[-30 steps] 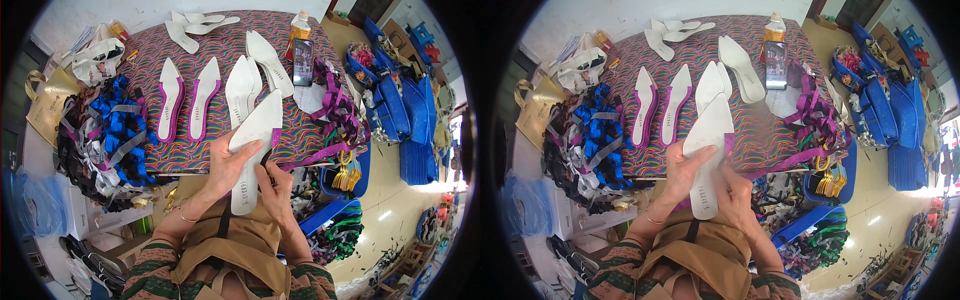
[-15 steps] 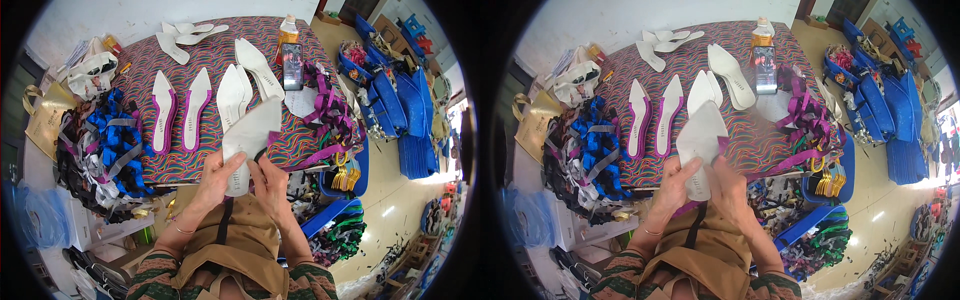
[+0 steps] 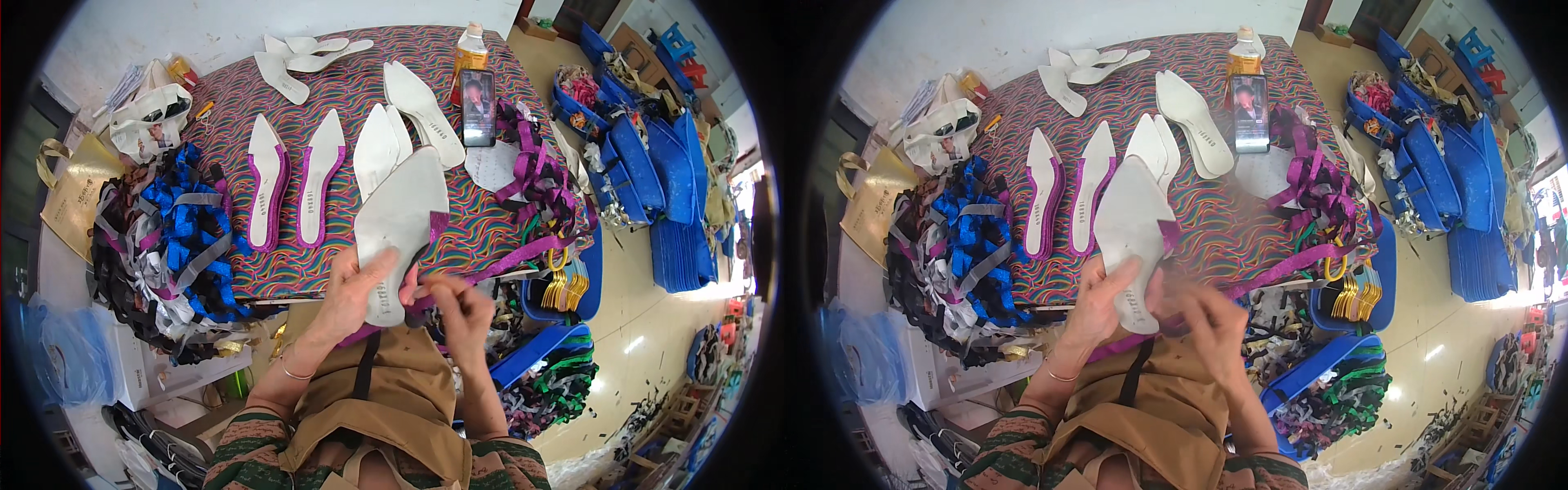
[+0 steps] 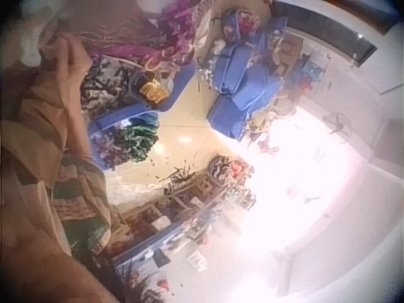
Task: The person wraps purple and black ribbons around the edges of white slipper soles. They pick up a sole, wrap the ribbon around the perimeter, and place the finished item on the table. The process is repeated for multiple soles.
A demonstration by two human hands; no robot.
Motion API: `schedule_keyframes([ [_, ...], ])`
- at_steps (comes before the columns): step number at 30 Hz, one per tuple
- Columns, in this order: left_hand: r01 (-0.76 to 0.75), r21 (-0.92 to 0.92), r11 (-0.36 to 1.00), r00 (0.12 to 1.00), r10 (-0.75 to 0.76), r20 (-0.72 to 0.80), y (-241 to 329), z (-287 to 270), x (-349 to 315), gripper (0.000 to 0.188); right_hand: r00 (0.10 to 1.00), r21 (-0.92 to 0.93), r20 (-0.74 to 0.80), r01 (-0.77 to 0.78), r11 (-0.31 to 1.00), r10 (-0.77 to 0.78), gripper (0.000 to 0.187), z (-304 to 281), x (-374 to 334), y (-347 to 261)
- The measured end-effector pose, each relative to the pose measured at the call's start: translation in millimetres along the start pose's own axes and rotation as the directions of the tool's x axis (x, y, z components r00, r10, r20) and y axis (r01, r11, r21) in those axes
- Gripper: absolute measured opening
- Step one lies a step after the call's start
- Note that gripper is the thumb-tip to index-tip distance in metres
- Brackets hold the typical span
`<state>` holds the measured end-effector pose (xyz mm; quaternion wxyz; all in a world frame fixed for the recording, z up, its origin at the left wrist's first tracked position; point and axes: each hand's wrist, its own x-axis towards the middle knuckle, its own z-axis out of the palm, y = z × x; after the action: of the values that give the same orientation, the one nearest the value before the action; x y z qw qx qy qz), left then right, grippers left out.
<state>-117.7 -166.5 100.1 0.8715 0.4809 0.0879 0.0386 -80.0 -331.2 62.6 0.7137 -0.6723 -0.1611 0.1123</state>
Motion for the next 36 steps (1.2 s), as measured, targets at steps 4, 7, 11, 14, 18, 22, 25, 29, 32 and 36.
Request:
schedule_keyframes([
  [4, 0.067, -0.032, 0.997, 0.988, -0.062, 0.145, -6, -2, -2, 0.038, 0.979, 0.333, 0.156, -0.176, 0.926, 0.130, 0.014, 0, 28, -32],
  [7, 0.096, 0.011, 0.995, 0.980, -0.096, 0.177, -12, -1, -4, 0.055, 0.986, 0.281, 0.141, -0.127, 0.951, 0.090, 0.001, 0, 32, -31],
  [11, 0.066, 0.032, 0.997, 0.987, -0.070, 0.145, -18, -2, -3, 0.052, 0.979, 0.244, 0.057, -0.202, 0.948, 0.194, 0.009, 9, 26, -34],
  [14, 0.088, 0.022, 0.996, 0.984, -0.090, 0.155, -16, -8, -4, 0.046, 0.984, 0.302, 0.096, -0.172, 0.938, 0.149, 0.012, 11, 28, -34],
  [18, 0.126, 0.004, 0.992, 0.979, -0.125, 0.159, -17, -9, -9, 0.041, 0.999, 0.216, -0.047, 0.014, 0.976, -0.004, 0.009, 2, 31, -28],
  [22, 0.136, 0.068, 0.988, 0.978, -0.145, 0.152, -11, -5, -13, 0.038, 0.985, 0.087, -0.025, 0.174, 0.981, -0.172, 0.014, 0, 28, -6],
  [25, 0.159, 0.117, 0.980, 0.975, -0.174, 0.137, -10, -8, -14, 0.029, 0.998, 0.078, 0.029, 0.045, 0.996, -0.048, 0.024, 6, 31, -6],
  [29, 0.147, 0.092, 0.985, 0.985, -0.154, 0.074, -11, -5, -10, 0.019, 0.992, 0.132, 0.104, -0.081, 0.988, 0.067, 0.038, 9, 32, -7],
  [32, 0.065, -0.002, 0.998, 0.995, -0.065, -0.071, 5, -9, -2, 0.016, 0.979, 0.045, 0.205, -0.024, 0.999, 0.014, 0.049, 3, 24, -6],
  [36, -0.010, -0.091, 0.996, 0.993, -0.001, -0.115, 19, -23, 7, 0.021, 0.894, -0.358, 0.446, 0.129, 0.925, 0.048, 0.036, -12, 3, -10],
])
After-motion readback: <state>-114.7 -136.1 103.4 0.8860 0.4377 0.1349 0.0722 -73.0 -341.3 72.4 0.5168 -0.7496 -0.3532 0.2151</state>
